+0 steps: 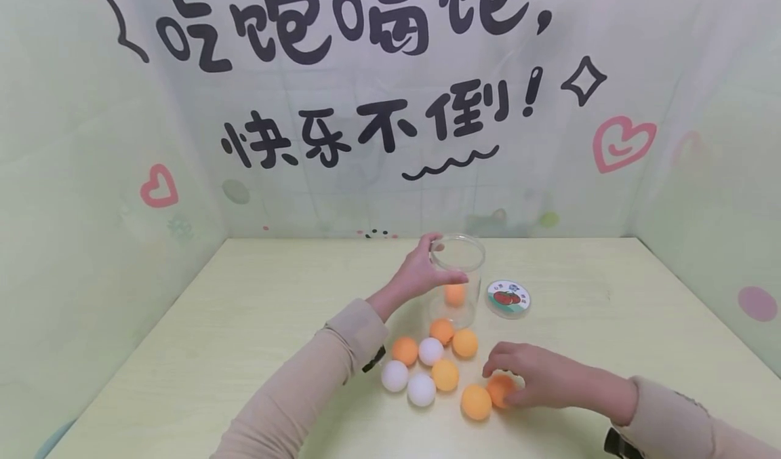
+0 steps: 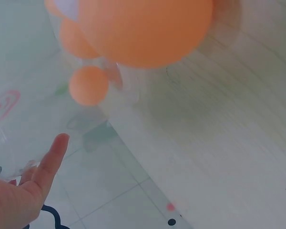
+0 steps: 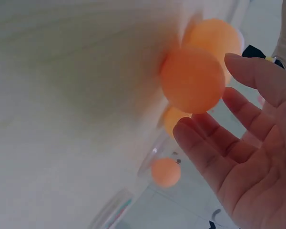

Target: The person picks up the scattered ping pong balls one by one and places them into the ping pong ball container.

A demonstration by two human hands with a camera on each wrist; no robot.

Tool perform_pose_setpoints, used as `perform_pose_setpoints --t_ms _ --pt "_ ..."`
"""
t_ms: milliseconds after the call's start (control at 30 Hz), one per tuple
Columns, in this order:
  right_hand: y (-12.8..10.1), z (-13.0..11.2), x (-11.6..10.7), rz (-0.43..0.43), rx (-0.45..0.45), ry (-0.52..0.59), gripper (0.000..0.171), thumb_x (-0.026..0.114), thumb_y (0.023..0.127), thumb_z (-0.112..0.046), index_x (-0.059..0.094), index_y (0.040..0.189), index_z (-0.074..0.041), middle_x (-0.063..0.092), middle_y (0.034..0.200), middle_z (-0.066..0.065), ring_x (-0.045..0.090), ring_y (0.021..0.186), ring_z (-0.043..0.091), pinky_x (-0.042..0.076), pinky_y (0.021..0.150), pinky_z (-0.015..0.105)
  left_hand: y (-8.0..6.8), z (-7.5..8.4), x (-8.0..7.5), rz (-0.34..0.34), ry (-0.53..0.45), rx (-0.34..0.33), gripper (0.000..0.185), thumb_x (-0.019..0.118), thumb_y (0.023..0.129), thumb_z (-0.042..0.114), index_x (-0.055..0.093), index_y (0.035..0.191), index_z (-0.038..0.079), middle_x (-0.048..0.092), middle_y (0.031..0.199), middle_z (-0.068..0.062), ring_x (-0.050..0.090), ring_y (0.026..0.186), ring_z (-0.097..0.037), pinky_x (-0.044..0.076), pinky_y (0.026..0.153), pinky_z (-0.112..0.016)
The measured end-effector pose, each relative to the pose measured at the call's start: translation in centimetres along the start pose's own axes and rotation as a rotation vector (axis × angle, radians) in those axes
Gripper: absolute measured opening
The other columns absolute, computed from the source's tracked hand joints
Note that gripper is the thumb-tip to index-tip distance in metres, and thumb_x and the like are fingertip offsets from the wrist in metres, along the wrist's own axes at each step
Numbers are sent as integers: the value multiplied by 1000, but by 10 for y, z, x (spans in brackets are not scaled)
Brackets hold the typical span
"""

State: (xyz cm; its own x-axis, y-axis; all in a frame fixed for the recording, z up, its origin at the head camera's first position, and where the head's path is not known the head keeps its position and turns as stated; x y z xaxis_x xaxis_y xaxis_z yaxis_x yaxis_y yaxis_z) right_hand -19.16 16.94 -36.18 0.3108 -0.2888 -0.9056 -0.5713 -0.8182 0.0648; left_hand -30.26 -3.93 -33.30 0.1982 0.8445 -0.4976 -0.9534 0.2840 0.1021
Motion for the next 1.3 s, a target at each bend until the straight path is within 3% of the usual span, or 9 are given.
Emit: perform_pose_setpoints --t_ms 300,667,967,1300 --pt "-7 7 10 2 20 37 24 68 74 -6 63 98 -11 56 94 -11 47 79 -3 45 67 20 1 1 2 0 11 3 94 81 66 36 28 140 14 41 140 -10 41 125 -27 35 101 -42" --pt "-8 13 5 12 1 55 26 68 74 -5 62 100 -9 55 93 -11 46 77 -2 45 65 19 -1 1 3 -1 -1 4 92 81 67 34 28 140 14 43 139 -9 41 125 -28 35 101 -43" --pt "-1 9 -11 50 -64 9 26 64 73 0 60 98 -8 57 93 -7 47 76 -2 46 63 19 -3 -1 1 6 -17 8 93 81 67 32 27 140 13 43 139 -10 41 125 -28 33 102 -42" --pt "13 0 -50 48 14 -58 25 66 76 -3 60 99 -12 57 93 -8 49 78 3 49 68 24 -3 3 2 4 -17 -9 92 81 67 32 28 139 14 43 139 -9 42 124 -27 35 100 -42"
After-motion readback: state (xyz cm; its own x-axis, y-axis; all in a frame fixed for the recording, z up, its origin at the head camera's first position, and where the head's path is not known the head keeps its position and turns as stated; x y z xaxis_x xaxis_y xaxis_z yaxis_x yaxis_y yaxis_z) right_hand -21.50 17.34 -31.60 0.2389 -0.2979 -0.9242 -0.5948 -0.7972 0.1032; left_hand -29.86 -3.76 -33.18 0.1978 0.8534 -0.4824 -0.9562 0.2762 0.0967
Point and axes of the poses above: each hand's wrist, its own y-axis towards the middle knuckle, its own x-axis out of the palm, z = x × y, the point moved 1 cm from there along y, towards the middle knuckle
